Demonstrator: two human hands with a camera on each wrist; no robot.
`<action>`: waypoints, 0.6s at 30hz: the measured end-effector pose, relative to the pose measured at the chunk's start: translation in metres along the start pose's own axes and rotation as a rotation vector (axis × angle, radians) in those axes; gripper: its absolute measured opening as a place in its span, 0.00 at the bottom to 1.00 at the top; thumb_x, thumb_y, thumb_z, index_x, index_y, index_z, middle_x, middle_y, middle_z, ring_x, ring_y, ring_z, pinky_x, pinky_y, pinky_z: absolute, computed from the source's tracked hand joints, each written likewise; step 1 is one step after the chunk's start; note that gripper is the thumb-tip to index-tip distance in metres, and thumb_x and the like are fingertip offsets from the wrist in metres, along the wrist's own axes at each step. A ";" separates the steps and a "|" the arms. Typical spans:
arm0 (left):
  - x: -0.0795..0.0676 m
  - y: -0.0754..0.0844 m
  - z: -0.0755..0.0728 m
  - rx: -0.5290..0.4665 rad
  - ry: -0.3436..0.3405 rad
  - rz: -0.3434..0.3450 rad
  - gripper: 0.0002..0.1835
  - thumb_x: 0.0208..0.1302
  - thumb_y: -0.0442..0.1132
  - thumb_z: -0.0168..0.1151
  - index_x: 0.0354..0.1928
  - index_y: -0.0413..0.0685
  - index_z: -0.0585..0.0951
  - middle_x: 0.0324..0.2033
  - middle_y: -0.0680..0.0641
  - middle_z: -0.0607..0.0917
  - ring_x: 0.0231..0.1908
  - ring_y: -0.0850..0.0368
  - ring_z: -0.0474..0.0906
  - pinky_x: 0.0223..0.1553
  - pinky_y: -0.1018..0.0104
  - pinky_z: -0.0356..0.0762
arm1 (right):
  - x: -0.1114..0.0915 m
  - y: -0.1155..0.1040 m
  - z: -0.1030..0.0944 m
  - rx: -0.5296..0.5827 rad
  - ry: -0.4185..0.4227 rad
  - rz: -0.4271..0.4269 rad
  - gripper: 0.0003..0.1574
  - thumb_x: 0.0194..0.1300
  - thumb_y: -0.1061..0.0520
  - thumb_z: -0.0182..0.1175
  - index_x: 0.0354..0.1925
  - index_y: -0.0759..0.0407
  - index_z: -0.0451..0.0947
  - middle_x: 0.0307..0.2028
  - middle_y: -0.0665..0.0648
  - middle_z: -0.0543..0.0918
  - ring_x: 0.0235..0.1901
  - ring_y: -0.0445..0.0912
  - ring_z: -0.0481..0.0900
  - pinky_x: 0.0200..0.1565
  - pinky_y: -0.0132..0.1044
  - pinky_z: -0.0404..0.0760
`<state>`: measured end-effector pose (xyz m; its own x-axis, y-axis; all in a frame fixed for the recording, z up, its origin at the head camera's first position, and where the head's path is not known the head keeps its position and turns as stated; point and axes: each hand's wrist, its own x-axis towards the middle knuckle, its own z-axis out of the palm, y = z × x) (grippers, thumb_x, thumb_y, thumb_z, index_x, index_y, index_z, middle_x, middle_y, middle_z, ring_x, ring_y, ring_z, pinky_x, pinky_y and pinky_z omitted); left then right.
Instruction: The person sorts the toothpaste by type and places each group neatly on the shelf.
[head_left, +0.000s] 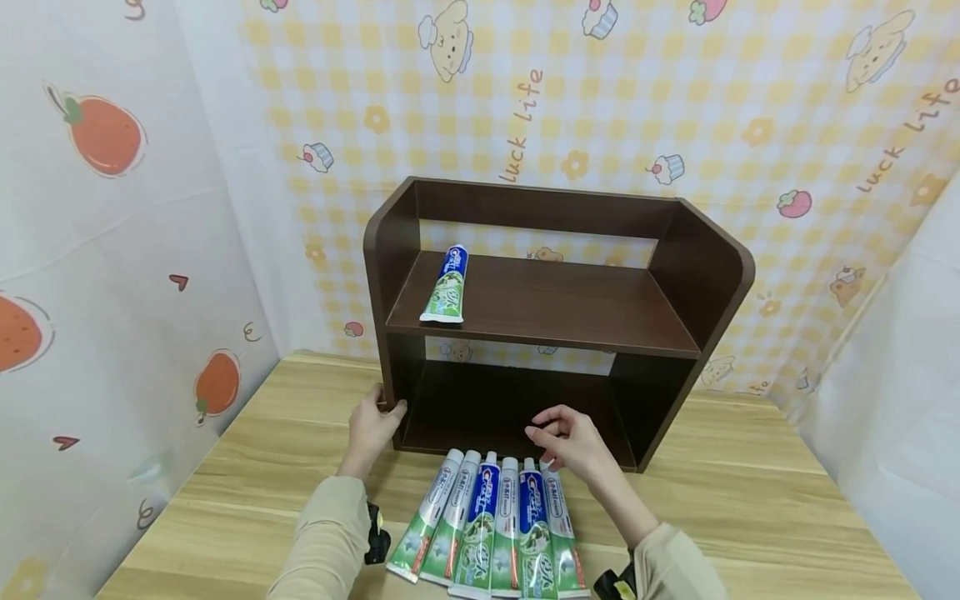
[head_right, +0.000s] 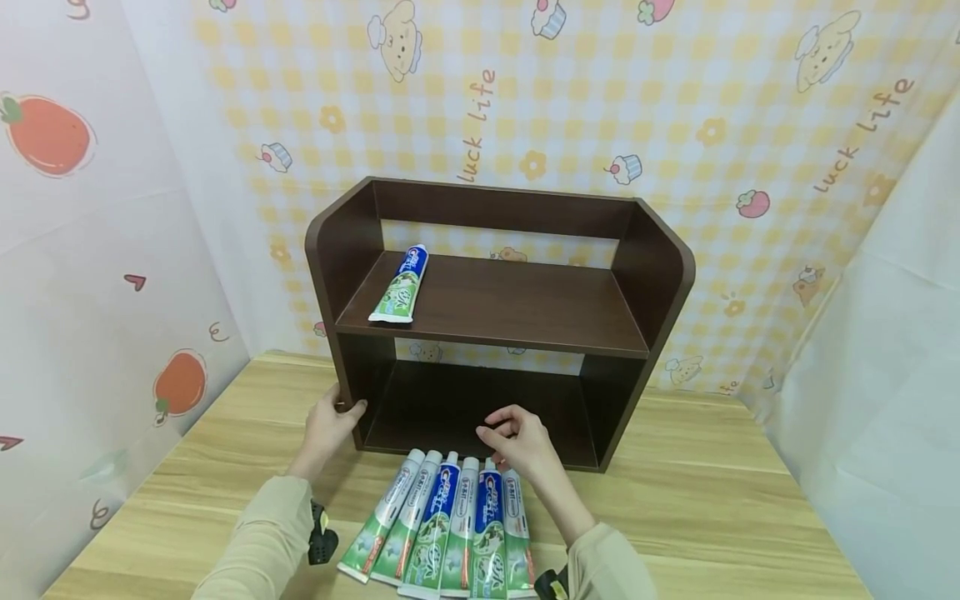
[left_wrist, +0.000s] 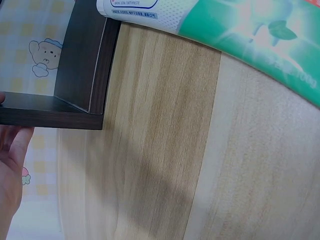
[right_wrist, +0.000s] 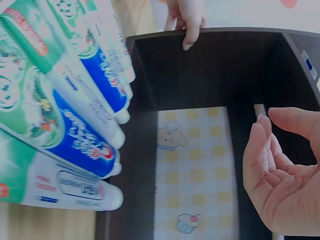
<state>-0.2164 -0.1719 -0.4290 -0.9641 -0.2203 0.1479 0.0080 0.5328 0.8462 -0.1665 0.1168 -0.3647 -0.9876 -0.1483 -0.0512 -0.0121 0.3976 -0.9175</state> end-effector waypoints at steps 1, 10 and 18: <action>0.000 0.000 0.000 0.001 0.000 0.000 0.14 0.60 0.38 0.55 0.45 0.37 0.72 0.41 0.34 0.81 0.44 0.40 0.79 0.41 0.54 0.79 | -0.001 0.003 0.000 0.002 -0.006 -0.002 0.19 0.59 0.55 0.60 0.45 0.67 0.72 0.23 0.52 0.78 0.18 0.42 0.76 0.22 0.36 0.79; 0.001 0.000 -0.001 -0.004 -0.012 -0.005 0.15 0.61 0.38 0.54 0.47 0.37 0.71 0.43 0.33 0.80 0.46 0.39 0.78 0.43 0.53 0.79 | -0.002 0.027 0.002 -0.038 0.029 0.059 0.19 0.58 0.55 0.61 0.44 0.67 0.73 0.24 0.55 0.79 0.17 0.44 0.76 0.23 0.39 0.80; 0.000 -0.001 0.000 -0.005 -0.005 -0.005 0.14 0.60 0.38 0.55 0.46 0.37 0.71 0.42 0.34 0.80 0.46 0.39 0.79 0.44 0.52 0.79 | -0.005 0.045 0.004 -0.037 0.049 0.108 0.17 0.56 0.58 0.62 0.41 0.68 0.73 0.23 0.59 0.79 0.18 0.43 0.75 0.24 0.40 0.80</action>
<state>-0.2167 -0.1728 -0.4296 -0.9656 -0.2186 0.1407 0.0044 0.5274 0.8496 -0.1618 0.1319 -0.4076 -0.9900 -0.0586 -0.1282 0.0894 0.4424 -0.8924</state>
